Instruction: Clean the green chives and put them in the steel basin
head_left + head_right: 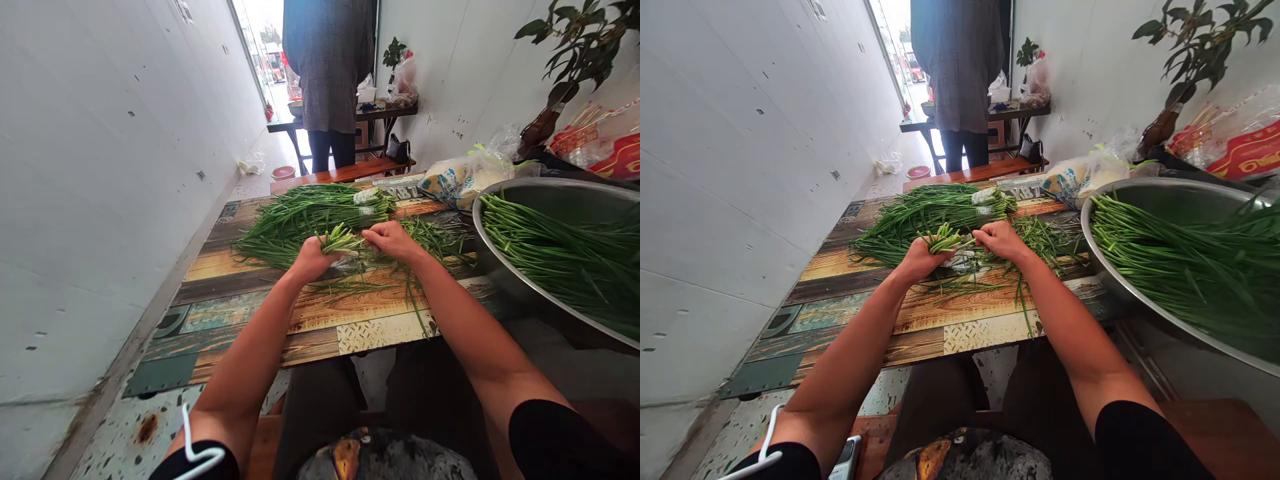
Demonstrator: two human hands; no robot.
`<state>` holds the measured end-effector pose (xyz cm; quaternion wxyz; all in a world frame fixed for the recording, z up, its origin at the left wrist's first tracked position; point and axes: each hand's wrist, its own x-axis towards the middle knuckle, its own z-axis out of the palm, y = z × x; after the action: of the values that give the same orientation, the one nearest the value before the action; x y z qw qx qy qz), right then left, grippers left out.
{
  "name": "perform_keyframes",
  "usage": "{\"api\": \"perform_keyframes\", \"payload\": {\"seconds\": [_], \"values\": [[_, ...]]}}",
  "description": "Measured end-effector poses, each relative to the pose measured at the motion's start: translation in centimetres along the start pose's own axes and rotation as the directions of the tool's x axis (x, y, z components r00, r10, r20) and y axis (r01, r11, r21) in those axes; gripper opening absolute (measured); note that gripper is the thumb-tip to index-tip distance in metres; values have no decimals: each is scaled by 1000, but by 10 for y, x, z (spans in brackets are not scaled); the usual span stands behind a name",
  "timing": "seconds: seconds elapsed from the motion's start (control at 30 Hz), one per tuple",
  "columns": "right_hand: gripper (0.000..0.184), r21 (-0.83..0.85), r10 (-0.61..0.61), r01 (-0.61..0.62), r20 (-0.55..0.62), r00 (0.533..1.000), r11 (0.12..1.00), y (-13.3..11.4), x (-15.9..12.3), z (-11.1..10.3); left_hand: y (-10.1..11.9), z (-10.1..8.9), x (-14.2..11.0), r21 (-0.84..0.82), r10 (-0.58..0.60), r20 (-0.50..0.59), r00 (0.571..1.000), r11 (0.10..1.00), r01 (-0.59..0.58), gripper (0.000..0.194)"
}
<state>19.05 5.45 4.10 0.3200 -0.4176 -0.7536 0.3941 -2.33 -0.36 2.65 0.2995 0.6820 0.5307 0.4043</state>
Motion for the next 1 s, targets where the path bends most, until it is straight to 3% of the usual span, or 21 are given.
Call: {"api": "perform_keyframes", "payload": {"seconds": [0.13,0.2,0.27,0.33,0.43,0.63,0.87,1.0], "values": [[59,30,70,-64,-238,969,997,8,5,-4,-1,1,0,43,-12,-16,1000,999,13,19],[65,83,106,-87,-269,957,993,8,5,-6,-1,1,0,69,-6,-17,1000,998,7,19],[62,129,90,-67,-182,979,989,5,3,-5,0,1,0,99,0,-15,1000,995,1,18],[51,141,-4,10,-39,999,990,1,0,-2,1,1,0,116,3,-13,1000,993,-1,18],[41,125,-122,112,80,989,986,-1,-3,4,1,2,0,117,-1,-19,1000,993,3,17],[46,174,-147,126,116,982,977,10,0,13,-1,2,0,98,7,-41,999,995,-3,19],[38,80,-222,211,161,962,974,4,-4,15,0,0,0,66,-2,-57,998,998,6,23],[27,89,-171,163,86,982,983,-3,-5,20,0,1,0,66,3,-40,999,998,0,23]]}}
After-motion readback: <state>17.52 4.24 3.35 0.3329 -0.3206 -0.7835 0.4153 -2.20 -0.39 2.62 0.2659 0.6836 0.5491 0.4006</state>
